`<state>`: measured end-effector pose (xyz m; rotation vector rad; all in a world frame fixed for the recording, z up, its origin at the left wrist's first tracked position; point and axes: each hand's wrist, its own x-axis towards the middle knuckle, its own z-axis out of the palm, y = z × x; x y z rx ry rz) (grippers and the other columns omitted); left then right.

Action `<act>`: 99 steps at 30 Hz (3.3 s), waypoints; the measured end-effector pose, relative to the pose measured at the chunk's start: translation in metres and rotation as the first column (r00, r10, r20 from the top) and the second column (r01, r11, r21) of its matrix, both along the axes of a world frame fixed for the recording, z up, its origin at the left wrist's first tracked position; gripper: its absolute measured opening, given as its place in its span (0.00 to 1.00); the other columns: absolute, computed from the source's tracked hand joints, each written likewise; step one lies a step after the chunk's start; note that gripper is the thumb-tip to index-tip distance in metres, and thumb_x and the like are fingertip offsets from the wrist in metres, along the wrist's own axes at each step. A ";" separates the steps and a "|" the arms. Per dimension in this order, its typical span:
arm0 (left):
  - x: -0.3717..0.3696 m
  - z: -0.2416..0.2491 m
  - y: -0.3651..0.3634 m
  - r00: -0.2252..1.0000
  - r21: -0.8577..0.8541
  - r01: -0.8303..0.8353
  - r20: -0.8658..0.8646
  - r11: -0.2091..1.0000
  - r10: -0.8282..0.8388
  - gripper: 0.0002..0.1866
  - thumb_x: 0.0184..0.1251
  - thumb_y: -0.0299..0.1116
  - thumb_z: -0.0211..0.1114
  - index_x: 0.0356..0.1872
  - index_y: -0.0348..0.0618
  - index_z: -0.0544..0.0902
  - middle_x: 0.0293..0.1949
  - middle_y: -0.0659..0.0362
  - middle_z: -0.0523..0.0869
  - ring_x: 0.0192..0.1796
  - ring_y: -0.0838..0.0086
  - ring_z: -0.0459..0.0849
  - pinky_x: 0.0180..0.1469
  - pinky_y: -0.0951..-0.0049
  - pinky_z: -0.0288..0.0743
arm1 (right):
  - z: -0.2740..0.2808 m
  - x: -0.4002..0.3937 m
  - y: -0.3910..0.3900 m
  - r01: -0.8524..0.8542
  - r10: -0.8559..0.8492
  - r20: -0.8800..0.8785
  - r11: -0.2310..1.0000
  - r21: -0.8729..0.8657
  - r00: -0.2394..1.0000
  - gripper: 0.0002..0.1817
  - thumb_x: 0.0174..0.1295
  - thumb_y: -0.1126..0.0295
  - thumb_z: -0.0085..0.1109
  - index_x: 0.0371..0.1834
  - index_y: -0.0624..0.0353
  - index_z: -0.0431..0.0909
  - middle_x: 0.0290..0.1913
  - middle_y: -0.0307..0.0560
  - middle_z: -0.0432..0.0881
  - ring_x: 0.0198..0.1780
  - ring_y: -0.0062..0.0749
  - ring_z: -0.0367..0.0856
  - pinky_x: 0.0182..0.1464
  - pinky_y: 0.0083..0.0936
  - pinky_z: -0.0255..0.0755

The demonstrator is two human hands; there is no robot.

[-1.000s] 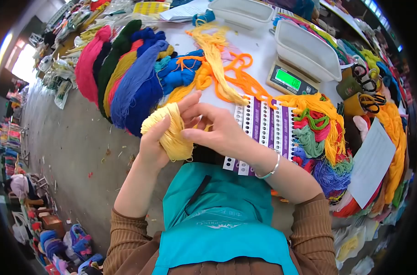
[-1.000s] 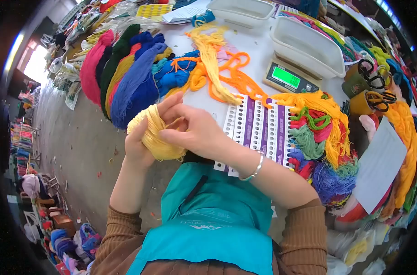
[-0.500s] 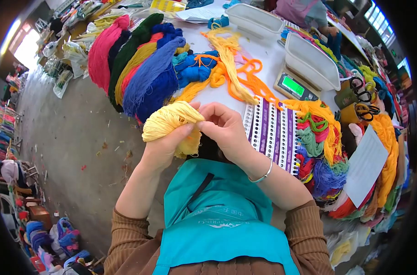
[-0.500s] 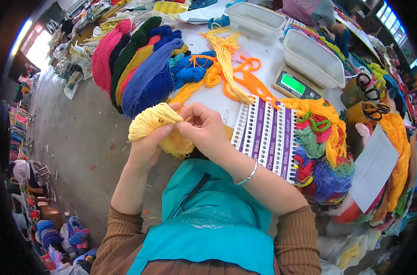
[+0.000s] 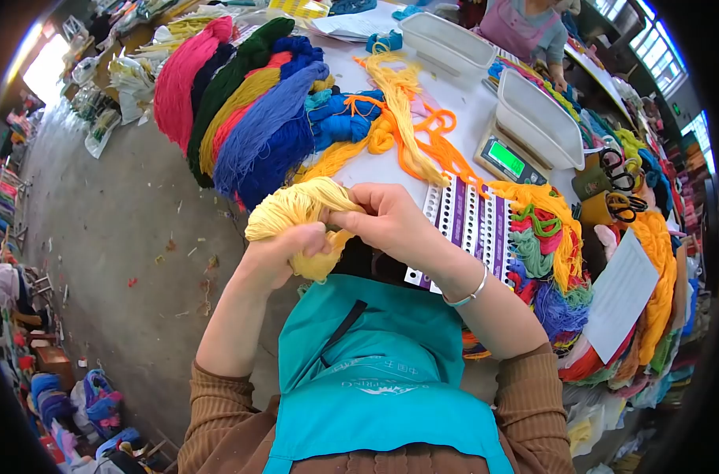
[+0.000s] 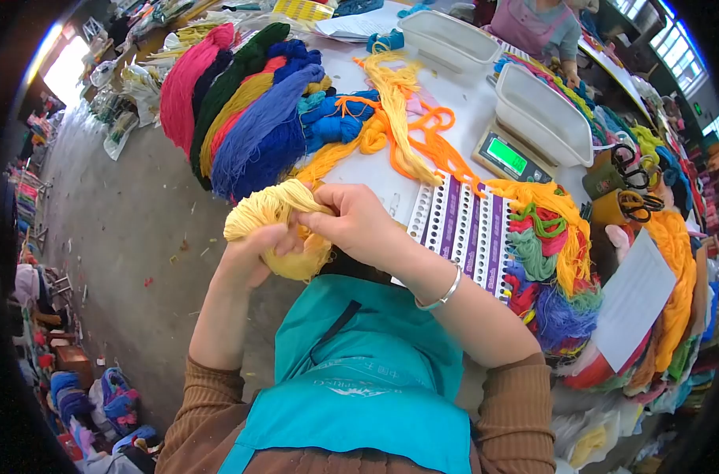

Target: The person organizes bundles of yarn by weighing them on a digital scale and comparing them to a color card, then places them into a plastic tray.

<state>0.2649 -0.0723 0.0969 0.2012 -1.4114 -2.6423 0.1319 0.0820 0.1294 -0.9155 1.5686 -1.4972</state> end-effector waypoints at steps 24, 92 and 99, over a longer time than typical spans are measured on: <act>0.357 -0.324 -0.219 -0.056 -0.268 -0.954 0.597 0.133 0.800 0.14 0.72 0.42 0.53 0.46 0.42 0.77 0.42 0.57 0.81 0.42 0.64 0.81 0.47 0.62 0.80 | 0.268 -0.241 0.061 0.567 -0.622 0.086 0.639 -0.520 0.779 0.11 0.70 0.67 0.54 0.32 0.62 0.77 0.15 0.32 0.68 0.12 0.16 0.60 0.13 0.17 0.60; 0.022 -0.078 -0.002 0.957 0.295 -0.259 -0.049 0.920 0.285 0.20 0.78 0.45 0.55 0.62 0.47 0.78 0.27 0.65 0.64 0.30 0.79 0.63 0.35 0.75 0.63 | -0.017 -0.222 0.267 0.745 -0.114 -0.930 0.569 -0.349 -0.349 0.18 0.45 0.72 0.70 0.44 0.55 0.83 0.59 0.43 0.76 0.68 0.39 0.69 0.59 0.40 0.69; 0.001 -0.058 0.009 0.980 0.372 -0.059 -0.156 0.927 0.125 0.24 0.78 0.47 0.55 0.69 0.51 0.71 0.34 0.62 0.70 0.28 0.78 0.66 0.33 0.75 0.65 | -0.034 -0.251 0.246 0.755 -0.056 -0.940 0.581 -0.304 -0.336 0.19 0.46 0.73 0.69 0.45 0.56 0.81 0.63 0.45 0.74 0.71 0.42 0.67 0.61 0.40 0.67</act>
